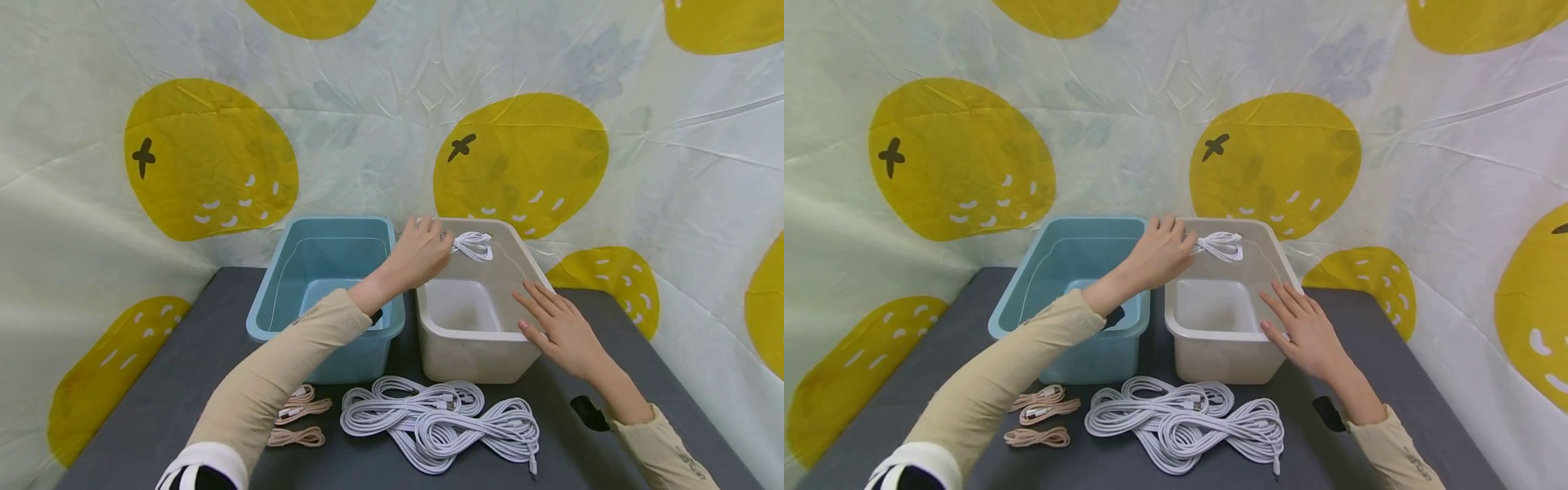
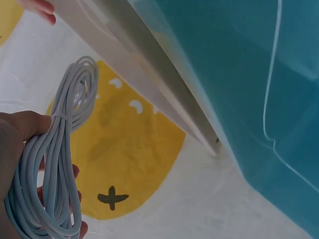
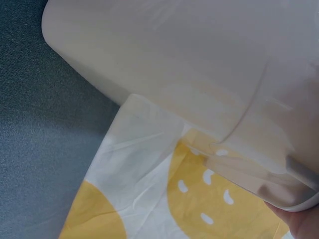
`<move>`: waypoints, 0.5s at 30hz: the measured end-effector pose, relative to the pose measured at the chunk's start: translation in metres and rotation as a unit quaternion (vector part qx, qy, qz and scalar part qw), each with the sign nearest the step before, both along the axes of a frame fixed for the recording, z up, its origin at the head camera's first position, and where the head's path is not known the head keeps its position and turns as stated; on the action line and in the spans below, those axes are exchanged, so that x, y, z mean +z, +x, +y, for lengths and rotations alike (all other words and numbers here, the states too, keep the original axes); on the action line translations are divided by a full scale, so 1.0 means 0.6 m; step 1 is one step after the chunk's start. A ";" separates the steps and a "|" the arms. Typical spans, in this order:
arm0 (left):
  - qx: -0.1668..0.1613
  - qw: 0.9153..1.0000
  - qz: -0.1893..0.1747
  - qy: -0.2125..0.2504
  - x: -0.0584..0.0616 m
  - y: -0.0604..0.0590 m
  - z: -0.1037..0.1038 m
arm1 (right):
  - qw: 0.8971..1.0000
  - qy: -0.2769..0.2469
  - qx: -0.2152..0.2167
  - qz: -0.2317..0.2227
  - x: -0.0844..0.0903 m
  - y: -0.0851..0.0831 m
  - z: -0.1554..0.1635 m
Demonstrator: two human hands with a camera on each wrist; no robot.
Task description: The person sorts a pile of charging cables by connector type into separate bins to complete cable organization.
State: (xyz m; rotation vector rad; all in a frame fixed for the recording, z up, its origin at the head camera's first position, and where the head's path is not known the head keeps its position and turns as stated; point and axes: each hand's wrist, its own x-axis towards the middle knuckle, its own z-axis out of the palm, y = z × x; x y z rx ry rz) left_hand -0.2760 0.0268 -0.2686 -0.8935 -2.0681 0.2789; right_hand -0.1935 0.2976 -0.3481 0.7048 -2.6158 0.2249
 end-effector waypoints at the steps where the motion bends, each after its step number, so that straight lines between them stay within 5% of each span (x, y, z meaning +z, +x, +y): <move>1: 0.002 1.000 -0.004 0.005 -0.002 -0.004 0.005 | 1.000 -0.001 -0.001 0.000 0.000 0.001 0.000; 15: 0.059 0.997 -0.052 0.011 -0.020 -0.035 0.041 | 1.000 -0.005 -0.007 -0.010 0.001 0.000 -0.003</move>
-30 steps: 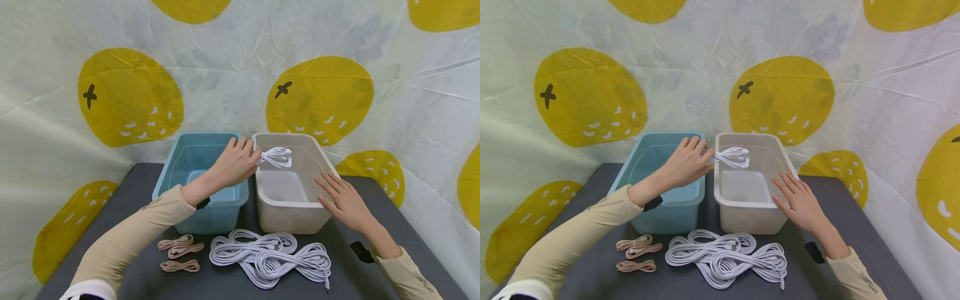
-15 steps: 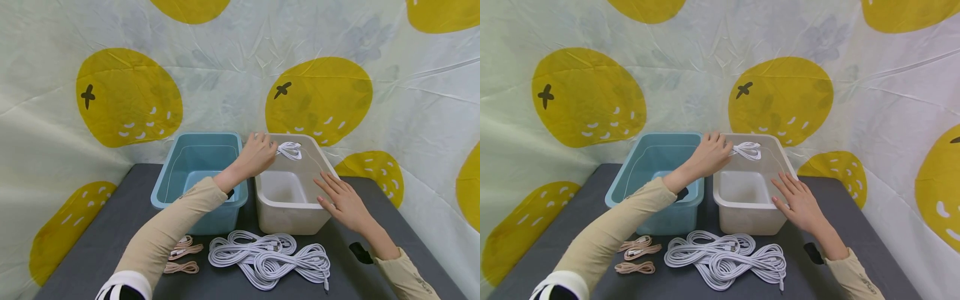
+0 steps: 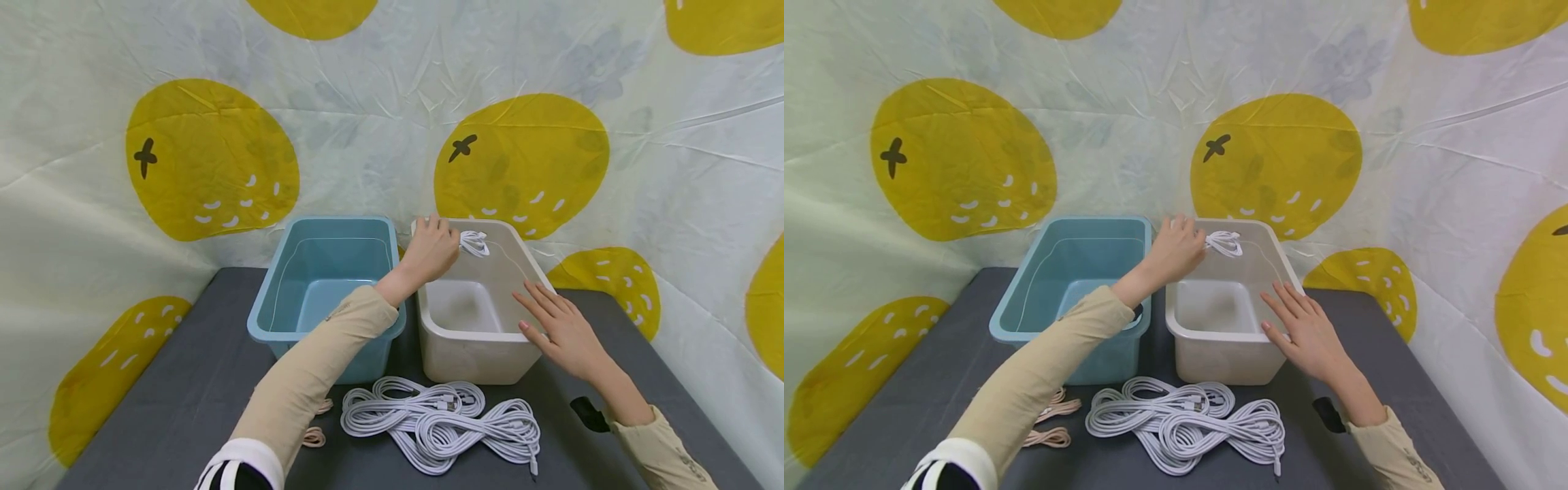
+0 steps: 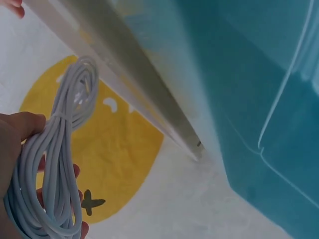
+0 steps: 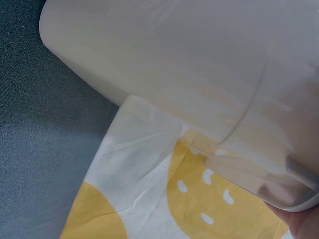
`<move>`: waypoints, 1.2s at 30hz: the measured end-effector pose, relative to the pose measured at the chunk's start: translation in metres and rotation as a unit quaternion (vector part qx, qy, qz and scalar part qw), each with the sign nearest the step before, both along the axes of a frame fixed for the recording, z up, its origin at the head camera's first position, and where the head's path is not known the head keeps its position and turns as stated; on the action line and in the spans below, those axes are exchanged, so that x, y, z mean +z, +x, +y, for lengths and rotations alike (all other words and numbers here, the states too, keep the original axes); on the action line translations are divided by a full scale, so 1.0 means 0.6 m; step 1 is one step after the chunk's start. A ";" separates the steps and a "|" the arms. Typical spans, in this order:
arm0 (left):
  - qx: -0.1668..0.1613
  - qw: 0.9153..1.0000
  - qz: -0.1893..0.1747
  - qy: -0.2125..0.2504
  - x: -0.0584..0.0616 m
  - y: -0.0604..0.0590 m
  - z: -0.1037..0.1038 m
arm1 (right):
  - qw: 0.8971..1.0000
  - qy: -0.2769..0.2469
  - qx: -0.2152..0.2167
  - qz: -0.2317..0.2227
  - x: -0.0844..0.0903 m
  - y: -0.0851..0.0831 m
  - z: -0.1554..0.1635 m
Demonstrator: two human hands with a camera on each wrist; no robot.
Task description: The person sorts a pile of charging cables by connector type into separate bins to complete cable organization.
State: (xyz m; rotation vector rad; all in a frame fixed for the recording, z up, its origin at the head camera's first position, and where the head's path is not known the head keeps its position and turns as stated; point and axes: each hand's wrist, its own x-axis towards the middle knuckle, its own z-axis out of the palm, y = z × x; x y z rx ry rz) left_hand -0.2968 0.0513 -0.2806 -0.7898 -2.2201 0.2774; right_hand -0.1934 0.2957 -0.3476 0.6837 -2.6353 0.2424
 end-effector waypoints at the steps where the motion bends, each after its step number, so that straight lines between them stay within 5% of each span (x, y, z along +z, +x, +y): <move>1: 0.001 1.000 -0.003 -0.001 0.001 -0.001 0.000 | 1.000 -0.001 -0.001 0.000 0.000 0.001 0.000; 14: -0.006 1.000 -0.020 -0.008 0.024 -0.003 0.014 | 1.000 0.002 0.001 0.004 -0.001 -0.002 0.002; 21: 0.032 0.996 -0.079 -0.015 0.037 -0.001 0.033 | 1.000 0.005 0.000 0.008 -0.001 0.001 0.002; 26: 0.003 0.994 -0.102 0.030 0.048 0.007 0.038 | 1.000 0.006 0.001 0.014 0.001 0.003 0.002; 36: -0.013 0.993 -0.119 0.013 0.057 0.033 0.019 | 1.000 0.013 0.000 0.010 0.003 0.002 0.002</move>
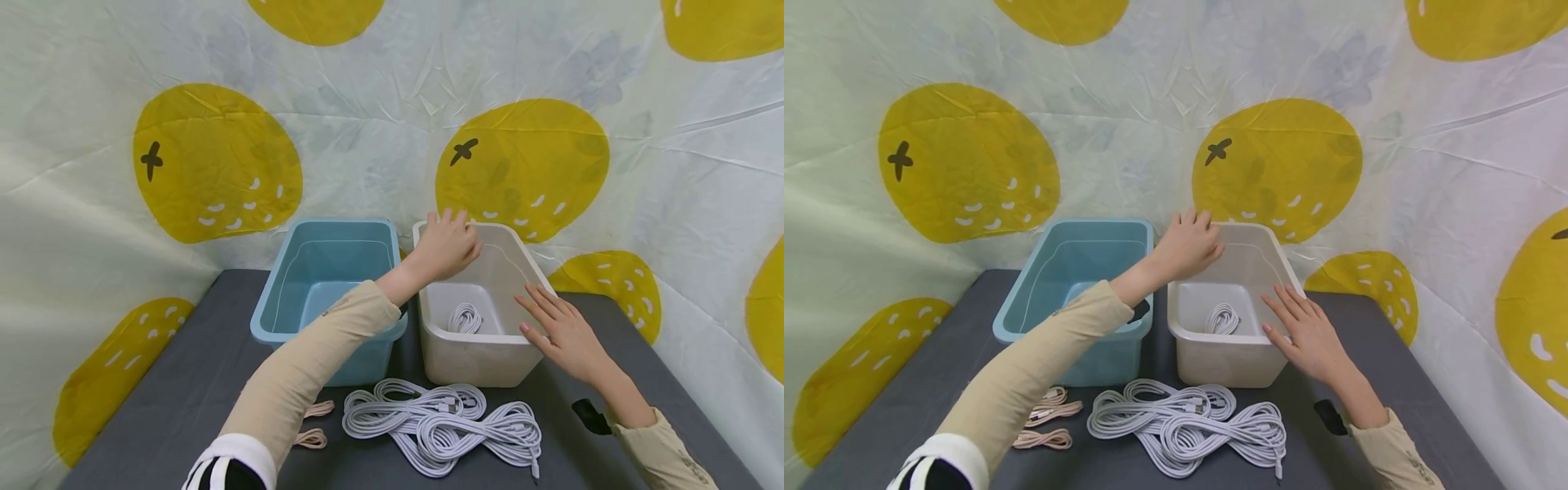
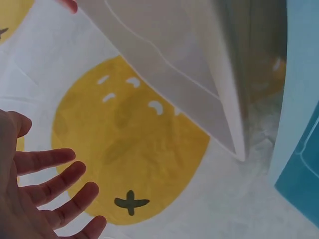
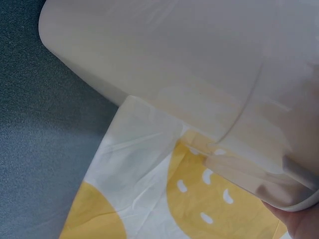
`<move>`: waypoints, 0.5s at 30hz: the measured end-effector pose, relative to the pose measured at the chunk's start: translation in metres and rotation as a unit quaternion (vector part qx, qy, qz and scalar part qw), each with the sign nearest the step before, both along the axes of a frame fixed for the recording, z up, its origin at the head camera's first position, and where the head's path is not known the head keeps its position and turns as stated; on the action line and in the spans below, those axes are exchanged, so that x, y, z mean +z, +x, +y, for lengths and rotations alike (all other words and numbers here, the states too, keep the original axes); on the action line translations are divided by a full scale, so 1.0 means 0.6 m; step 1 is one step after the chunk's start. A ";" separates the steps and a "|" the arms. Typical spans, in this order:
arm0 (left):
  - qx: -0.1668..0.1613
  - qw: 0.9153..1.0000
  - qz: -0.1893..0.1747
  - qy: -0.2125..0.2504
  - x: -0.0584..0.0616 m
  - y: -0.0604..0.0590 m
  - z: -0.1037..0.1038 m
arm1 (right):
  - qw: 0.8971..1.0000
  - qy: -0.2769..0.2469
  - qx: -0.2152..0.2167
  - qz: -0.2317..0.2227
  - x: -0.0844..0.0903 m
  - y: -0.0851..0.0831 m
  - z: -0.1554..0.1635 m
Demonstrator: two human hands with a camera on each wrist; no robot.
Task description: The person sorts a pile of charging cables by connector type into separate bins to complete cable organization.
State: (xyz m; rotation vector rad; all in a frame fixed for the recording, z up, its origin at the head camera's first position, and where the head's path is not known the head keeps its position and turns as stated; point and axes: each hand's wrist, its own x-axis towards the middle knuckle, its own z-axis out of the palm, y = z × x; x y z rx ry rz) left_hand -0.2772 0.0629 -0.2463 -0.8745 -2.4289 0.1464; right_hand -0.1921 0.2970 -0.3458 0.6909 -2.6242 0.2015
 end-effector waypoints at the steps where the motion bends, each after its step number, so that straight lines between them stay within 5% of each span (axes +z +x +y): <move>1: -0.005 1.000 0.004 -0.002 0.001 0.003 -0.003 | 1.000 0.000 0.000 -0.001 0.000 0.001 0.000; 15: -0.050 0.998 0.026 -0.015 0.008 0.045 -0.057 | 1.000 -0.002 0.004 -0.005 -0.002 -0.001 0.000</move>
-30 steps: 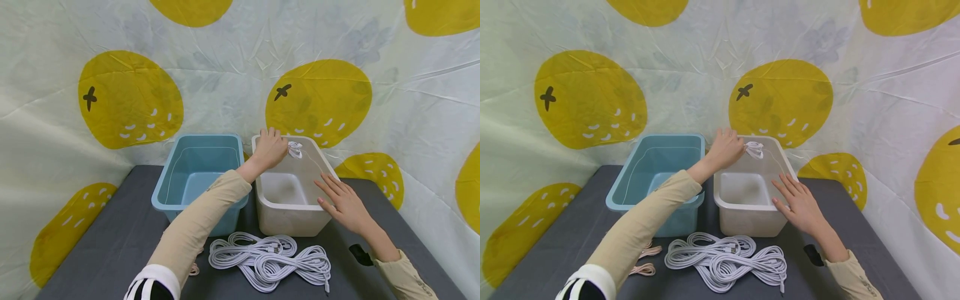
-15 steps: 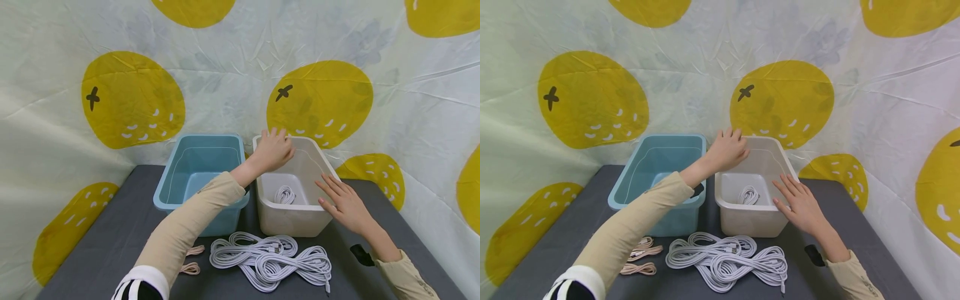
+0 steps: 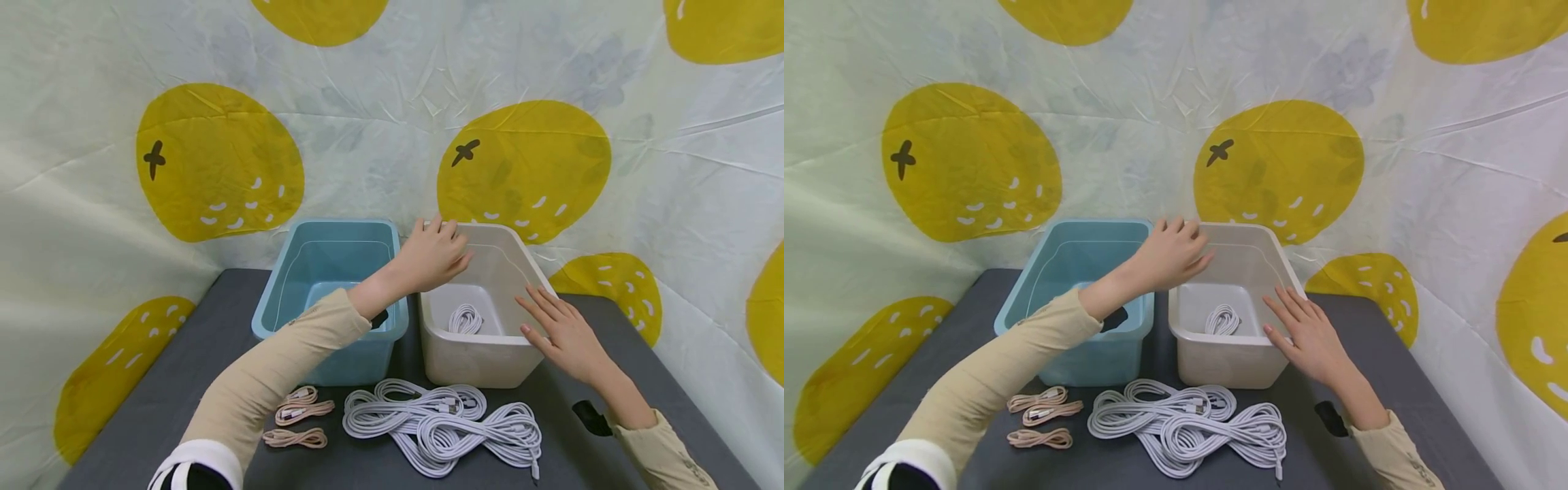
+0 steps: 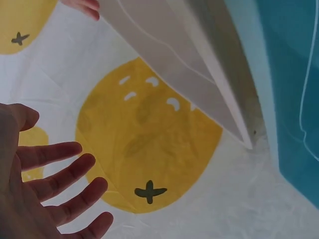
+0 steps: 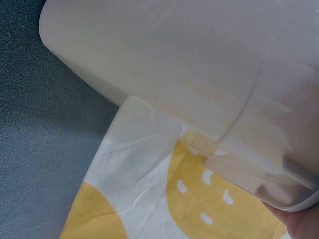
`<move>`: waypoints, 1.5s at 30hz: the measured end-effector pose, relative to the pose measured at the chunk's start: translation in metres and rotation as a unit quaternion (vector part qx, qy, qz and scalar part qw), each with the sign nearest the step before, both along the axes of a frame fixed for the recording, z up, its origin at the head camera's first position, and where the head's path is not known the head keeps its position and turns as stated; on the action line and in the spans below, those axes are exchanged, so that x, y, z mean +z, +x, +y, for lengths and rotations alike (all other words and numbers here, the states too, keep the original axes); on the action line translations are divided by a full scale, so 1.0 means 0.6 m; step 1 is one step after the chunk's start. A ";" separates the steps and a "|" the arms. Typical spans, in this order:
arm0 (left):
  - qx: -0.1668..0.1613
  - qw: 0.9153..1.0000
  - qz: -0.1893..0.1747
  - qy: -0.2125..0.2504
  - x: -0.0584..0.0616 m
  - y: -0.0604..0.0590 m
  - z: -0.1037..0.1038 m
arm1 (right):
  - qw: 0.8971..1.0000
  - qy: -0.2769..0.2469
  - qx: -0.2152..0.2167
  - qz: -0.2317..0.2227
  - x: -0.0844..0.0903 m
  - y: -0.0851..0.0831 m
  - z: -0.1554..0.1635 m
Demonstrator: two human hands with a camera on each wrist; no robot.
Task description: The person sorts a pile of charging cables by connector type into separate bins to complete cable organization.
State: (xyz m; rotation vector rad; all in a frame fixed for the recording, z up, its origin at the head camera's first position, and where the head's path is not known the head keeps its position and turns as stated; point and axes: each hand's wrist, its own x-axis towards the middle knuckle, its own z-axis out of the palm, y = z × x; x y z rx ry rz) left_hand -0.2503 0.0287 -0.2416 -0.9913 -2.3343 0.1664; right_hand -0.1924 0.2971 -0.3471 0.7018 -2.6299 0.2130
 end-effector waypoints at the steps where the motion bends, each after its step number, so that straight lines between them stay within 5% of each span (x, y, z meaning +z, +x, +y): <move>1: -0.002 1.000 0.003 -0.001 -0.003 0.002 -0.004 | 1.000 -0.001 0.000 -0.001 0.000 0.000 0.000; 16: -0.033 0.998 0.056 -0.014 -0.029 0.026 -0.063 | 1.000 -0.004 0.005 0.005 -0.001 0.001 0.000; 25: -0.052 0.997 0.057 -0.011 -0.032 0.050 -0.098 | 1.000 -0.010 0.005 0.006 -0.001 0.002 -0.001; 45: -0.105 0.992 0.069 -0.011 -0.082 0.099 -0.160 | 1.000 -0.009 0.001 -0.001 -0.003 -0.001 0.001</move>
